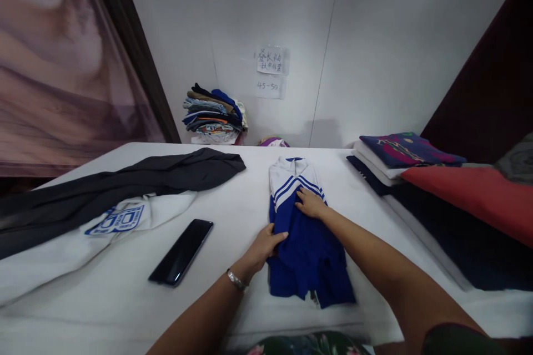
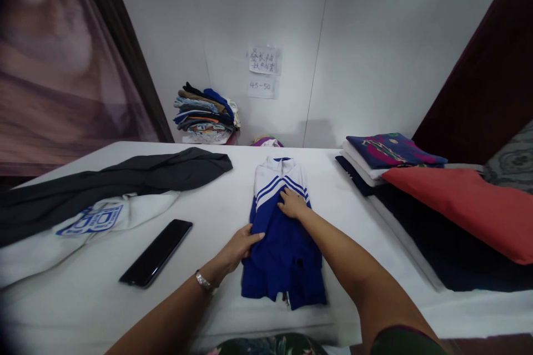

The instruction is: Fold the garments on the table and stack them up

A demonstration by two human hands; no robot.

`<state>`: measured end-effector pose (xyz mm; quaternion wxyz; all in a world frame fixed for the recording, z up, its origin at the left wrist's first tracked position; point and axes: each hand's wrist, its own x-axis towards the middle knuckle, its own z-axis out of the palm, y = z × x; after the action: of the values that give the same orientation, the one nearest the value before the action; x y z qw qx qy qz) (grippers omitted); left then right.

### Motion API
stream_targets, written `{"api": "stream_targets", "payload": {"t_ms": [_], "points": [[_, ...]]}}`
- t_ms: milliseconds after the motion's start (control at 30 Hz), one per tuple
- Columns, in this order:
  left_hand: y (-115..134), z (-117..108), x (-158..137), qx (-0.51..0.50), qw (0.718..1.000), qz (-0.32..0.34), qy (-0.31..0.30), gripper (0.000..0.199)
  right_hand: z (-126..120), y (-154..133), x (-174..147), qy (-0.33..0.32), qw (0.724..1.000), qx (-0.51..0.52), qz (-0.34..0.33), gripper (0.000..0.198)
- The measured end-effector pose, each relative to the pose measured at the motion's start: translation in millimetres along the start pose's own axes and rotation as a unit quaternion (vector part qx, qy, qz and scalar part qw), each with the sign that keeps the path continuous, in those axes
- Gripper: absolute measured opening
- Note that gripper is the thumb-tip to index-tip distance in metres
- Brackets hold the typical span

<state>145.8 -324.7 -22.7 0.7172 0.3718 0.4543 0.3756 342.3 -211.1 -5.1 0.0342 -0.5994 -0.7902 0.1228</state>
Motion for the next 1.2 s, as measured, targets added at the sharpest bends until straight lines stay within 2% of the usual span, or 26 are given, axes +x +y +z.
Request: {"api": "stream_targets", "payload": {"t_ms": [67, 167, 233, 300, 367, 467, 500, 567, 633, 700, 767, 867, 1033, 1100, 1200], "points": [[-3.7, -2.3, 1.6, 0.016, 1.0, 0.006, 0.004, 0.062, -4.5, -2.8, 1.7, 0.01, 1.0, -0.002, 0.005, 0.057], [-9.1, -3.6, 5.9, 0.042, 0.998, 0.036, 0.012, 0.057, -6.3, -8.2, 4.1, 0.05, 0.998, 0.006, -0.028, 0.059], [-10.3, -3.6, 6.7, 0.07, 0.996, 0.061, 0.017, 0.051, 1.2, -9.7, 4.2, 0.032, 0.998, 0.018, -0.048, 0.061], [-8.6, -4.2, 3.5, 0.144, 0.985, 0.084, 0.048, 0.048, 12.5, -8.0, 3.4, -0.003, 0.999, 0.03, -0.045, 0.063], [-4.5, -6.0, -3.0, 0.266, 0.953, 0.102, 0.106, 0.049, 20.9, -2.4, 2.4, -0.011, 0.997, 0.057, -0.04, 0.063], [3.0, -10.5, -13.1, 0.409, 0.886, 0.131, 0.176, 0.051, 21.0, 14.3, -1.9, 0.04, 0.99, 0.13, -0.042, 0.055], [4.9, -12.3, -15.3, 0.42, 0.877, 0.138, 0.189, 0.053, 18.8, 22.0, -5.2, 0.075, 0.985, 0.156, -0.028, 0.052], [7.0, -15.7, -17.1, 0.396, 0.887, 0.134, 0.197, 0.062, 14.6, 39.3, -16.0, 0.148, 0.967, 0.207, 0.033, 0.05], [6.7, -18.1, -16.5, 0.342, 0.916, 0.103, 0.184, 0.072, 13.6, 55.5, -32.5, 0.178, 0.936, 0.281, 0.113, 0.053], [4.7, -18.2, -15.4, 0.293, 0.941, 0.077, 0.153, 0.077, 16.0, 66.0, -52.8, 0.171, 0.894, 0.376, 0.175, 0.06], [2.1, -15.4, -15.0, 0.251, 0.958, 0.07, 0.117, 0.077, 19.8, 68.3, -73.0, 0.155, 0.846, 0.468, 0.203, 0.069], [-1.8, -7.1, -15.2, 0.195, 0.976, 0.074, 0.07, 0.076, 23.6, 59.4, -95.9, 0.122, 0.783, 0.574, 0.206, 0.082], [0.3, -0.1, -13.8, 0.205, 0.971, 0.109, 0.056, 0.067, 23.0, 38.1, -105.6, 0.06, 0.694, 0.705, 0.134, 0.072], [10.1, -6.8, -14.2, 0.248, 0.96, 0.109, 0.072, 0.065, 22.6, 27.6, -106.2, 0.058, 0.665, 0.734, 0.128, 0.069], [35.6, -30.4, -21.2, 0.312, 0.94, 0.095, 0.096, 0.065, 27.9, 1.1, -116.4, 0.064, 0.626, 0.769, 0.114, 0.069]]}}
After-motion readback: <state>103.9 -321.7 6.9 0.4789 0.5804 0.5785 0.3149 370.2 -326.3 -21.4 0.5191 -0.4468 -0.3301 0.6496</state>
